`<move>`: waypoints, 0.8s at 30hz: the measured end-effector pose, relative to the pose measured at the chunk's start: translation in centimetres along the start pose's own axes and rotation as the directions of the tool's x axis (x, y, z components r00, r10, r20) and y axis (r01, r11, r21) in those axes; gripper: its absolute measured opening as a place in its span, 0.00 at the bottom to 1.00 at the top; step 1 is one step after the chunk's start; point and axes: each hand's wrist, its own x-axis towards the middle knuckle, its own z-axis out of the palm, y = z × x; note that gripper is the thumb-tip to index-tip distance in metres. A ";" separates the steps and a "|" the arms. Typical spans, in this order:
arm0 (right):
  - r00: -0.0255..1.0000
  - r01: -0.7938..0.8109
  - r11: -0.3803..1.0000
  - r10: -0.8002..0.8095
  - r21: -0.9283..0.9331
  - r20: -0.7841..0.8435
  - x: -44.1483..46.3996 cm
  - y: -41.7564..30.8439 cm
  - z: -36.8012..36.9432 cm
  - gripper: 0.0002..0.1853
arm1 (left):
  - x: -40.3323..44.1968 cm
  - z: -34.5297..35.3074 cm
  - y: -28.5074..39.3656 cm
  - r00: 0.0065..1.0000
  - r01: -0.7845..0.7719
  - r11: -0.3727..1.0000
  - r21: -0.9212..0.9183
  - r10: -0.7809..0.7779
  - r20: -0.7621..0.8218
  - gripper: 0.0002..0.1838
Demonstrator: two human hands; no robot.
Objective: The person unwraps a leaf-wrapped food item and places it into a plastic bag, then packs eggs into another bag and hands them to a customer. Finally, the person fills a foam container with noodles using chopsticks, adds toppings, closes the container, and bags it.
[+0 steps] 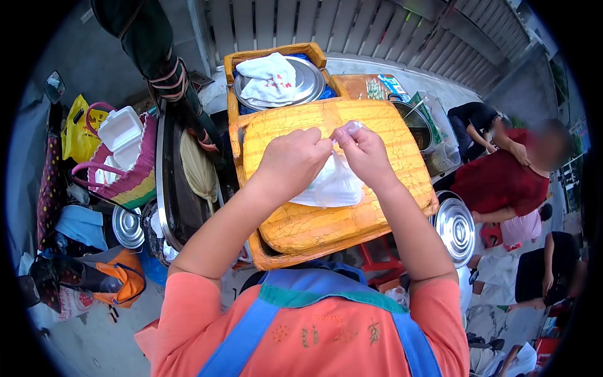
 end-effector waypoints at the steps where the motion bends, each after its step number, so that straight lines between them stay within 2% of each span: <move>1: 0.996 0.058 0.983 -0.067 -0.172 -0.051 0.5 0.0 -0.2 0.11 | -0.7 -0.2 0.2 1.000 0.001 1.000 -0.001 -0.001 0.002 0.05; 2: 0.986 0.104 0.934 -0.142 -0.341 -0.089 1.1 0.1 -0.5 0.11 | -1.5 -0.4 0.4 0.986 0.127 0.992 -0.027 -0.123 0.116 0.07; 3: 0.981 0.131 0.906 -0.178 -0.403 -0.083 1.8 2.0 -1.1 0.12 | -2.4 -0.6 0.5 0.944 0.252 0.967 -0.038 -0.237 0.230 0.10; 4: 0.981 0.129 0.907 -0.176 -0.401 -0.083 2.1 3.9 -1.7 0.12 | -3.7 -0.5 0.5 0.943 0.253 0.967 -0.038 -0.238 0.233 0.10; 6: 0.989 -0.139 0.869 0.099 -0.475 -0.109 2.2 7.3 -2.5 0.15 | -6.8 0.8 0.3 0.913 0.300 0.931 -0.207 -0.217 0.345 0.14; 7: 0.976 -0.218 0.820 0.187 -0.530 -0.112 1.8 8.5 -2.5 0.17 | -8.2 1.6 0.8 0.912 0.302 0.930 -0.208 -0.219 0.346 0.14; 8: 0.976 -0.218 0.819 0.189 -0.531 -0.110 1.6 8.4 -2.4 0.17 | -9.4 2.3 1.3 0.909 0.319 0.915 -0.249 -0.220 0.355 0.14; 10: 0.934 -0.354 0.792 0.330 -0.498 -0.138 1.4 8.3 -2.2 0.17 | -10.1 2.5 1.1 0.904 0.338 0.896 -0.289 -0.223 0.364 0.14; 11: 0.933 -0.354 0.791 0.332 -0.499 -0.136 1.3 8.1 -2.5 0.17 | -9.9 2.2 0.7 0.903 0.351 0.884 -0.310 -0.233 0.360 0.13; 12: 0.929 -0.359 0.844 0.364 -0.400 -0.066 1.2 7.8 -3.2 0.17 | -9.6 1.6 0.1 0.902 0.365 0.871 -0.330 -0.243 0.356 0.14; 13: 0.922 -0.367 0.883 0.386 -0.294 0.008 1.0 7.5 -3.9 0.19 | -9.2 0.1 -0.4 0.864 0.459 0.766 -0.450 -0.267 0.427 0.24; 14: 0.922 -0.368 0.882 0.388 -0.295 0.010 0.6 7.3 -4.4 0.19 | -9.2 0.1 -1.0 0.863 0.461 0.764 -0.451 -0.269 0.427 0.24; 15: 0.957 -0.169 0.910 0.243 -0.378 0.159 -0.1 7.1 -4.9 0.22 | -9.1 0.3 -1.5 0.914 0.318 0.928 -0.196 -0.244 0.325 0.32; 16: 0.943 0.043 0.904 0.103 -0.425 0.316 -0.7 6.8 -5.0 0.28 | -8.8 0.9 -1.8 0.935 0.239 0.970 -0.055 -0.214 0.281 0.36; 17: 0.885 0.084 0.872 0.157 -0.483 0.438 -0.9 5.1 -4.7 0.36 | -8.5 1.4 -2.1 0.954 0.165 0.982 0.095 -0.184 0.237 0.41; 19: 0.891 0.094 0.834 0.174 -0.544 0.420 -1.4 5.5 -3.7 0.35 | -6.8 4.1 -1.6 0.952 0.201 0.961 -0.190 -0.147 0.267 0.43; 20: 0.899 0.102 0.789 0.187 -0.605 0.395 -1.5 5.4 -3.3 0.35 | -6.1 5.3 -1.6 0.953 0.199 0.962 -0.189 -0.144 0.268 0.43; 21: 0.881 -0.050 0.744 0.347 -0.666 0.322 -1.5 4.8 -3.3 0.33 | -5.4 6.4 -1.6 0.938 0.196 0.973 -0.118 -0.151 0.311 0.41; 23: 0.891 -0.076 0.739 0.352 -0.669 0.288 -2.2 4.9 -3.2 0.31 | -3.9 7.2 -1.3 0.899 0.177 0.984 0.007 -0.164 0.405 0.34; 24: 0.898 -0.100 0.733 0.358 -0.673 0.255 -2.4 5.0 -3.3 0.29 | -3.2 7.3 -1.2 0.899 0.174 0.985 0.007 -0.162 0.406 0.34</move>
